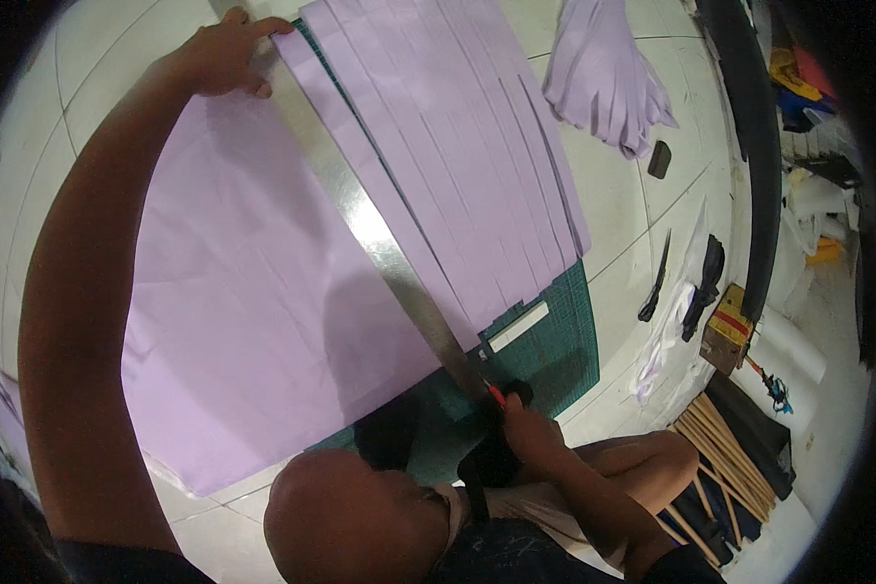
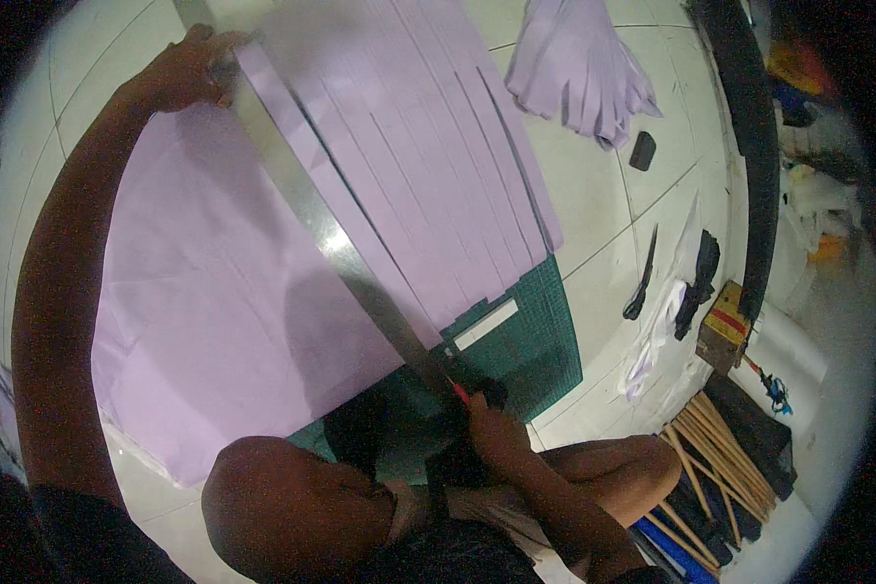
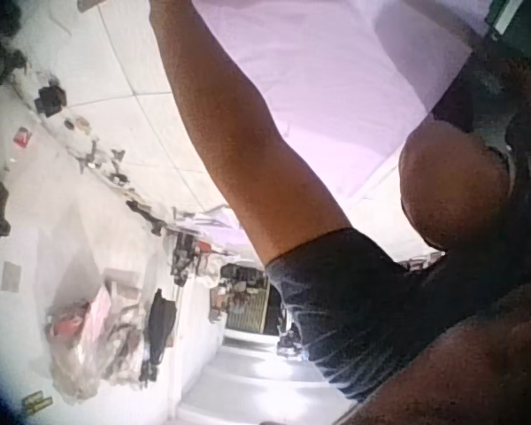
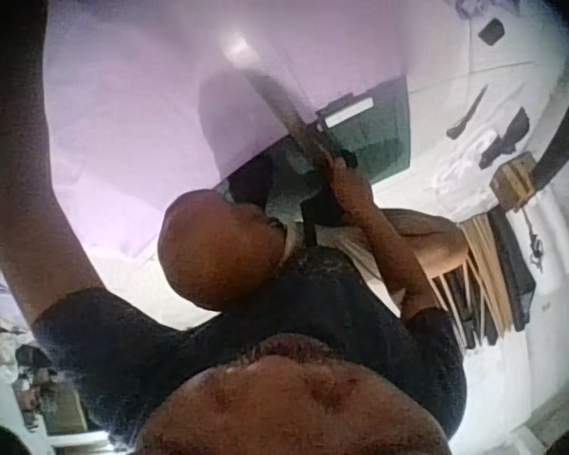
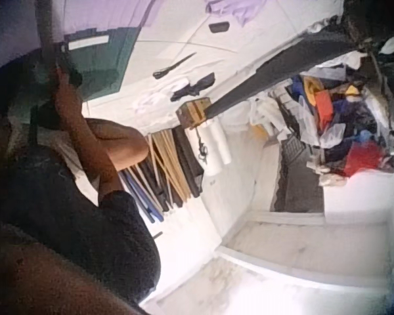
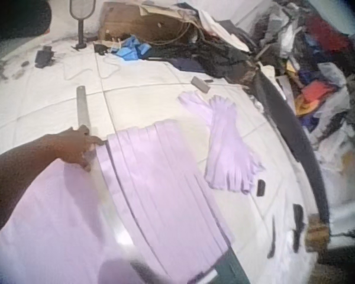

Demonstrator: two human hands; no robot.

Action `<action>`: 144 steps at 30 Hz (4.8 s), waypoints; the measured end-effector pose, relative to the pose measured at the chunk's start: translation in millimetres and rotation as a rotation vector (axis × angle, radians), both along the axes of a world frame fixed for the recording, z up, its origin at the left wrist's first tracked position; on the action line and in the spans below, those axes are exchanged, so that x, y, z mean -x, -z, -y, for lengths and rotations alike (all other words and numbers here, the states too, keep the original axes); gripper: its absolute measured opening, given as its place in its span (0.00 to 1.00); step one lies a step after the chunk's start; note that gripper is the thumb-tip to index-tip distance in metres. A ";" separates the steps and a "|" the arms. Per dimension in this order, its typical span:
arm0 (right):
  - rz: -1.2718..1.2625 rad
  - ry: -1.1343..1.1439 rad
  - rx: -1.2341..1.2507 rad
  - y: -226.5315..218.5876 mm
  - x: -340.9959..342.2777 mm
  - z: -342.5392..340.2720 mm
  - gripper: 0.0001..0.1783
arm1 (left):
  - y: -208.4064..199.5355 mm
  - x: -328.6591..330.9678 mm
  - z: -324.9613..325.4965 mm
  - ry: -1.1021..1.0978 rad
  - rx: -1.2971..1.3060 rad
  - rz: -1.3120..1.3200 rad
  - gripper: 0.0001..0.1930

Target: The person uses a utility knife and a long metal ruler to cut strips of purple fabric on a green cutting mat.

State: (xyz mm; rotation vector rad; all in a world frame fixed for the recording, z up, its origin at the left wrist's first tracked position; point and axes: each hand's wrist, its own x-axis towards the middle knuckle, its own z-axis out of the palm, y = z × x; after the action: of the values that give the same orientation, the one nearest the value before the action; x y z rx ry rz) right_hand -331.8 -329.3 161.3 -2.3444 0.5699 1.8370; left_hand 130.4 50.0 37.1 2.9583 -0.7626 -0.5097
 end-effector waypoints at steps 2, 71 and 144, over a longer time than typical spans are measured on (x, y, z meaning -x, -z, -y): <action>-0.013 -0.024 0.009 -1.9 15.8 10.6 0.17 | -1.6 0.1 3.0 -0.032 -0.014 -0.040 0.47; 1.316 0.385 -0.498 93.7 36.3 -38.8 0.22 | -0.4 216.6 50.9 -0.488 0.440 0.281 0.31; 0.789 0.081 -0.417 99.3 97.1 0.7 0.25 | -15.6 110.6 25.3 -0.304 0.107 -0.082 0.58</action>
State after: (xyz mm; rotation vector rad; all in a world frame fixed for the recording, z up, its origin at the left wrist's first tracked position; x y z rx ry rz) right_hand -428.9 -330.0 62.0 -2.4107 0.1500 0.7600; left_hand 19.8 24.7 52.7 2.8577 -0.3129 -0.5432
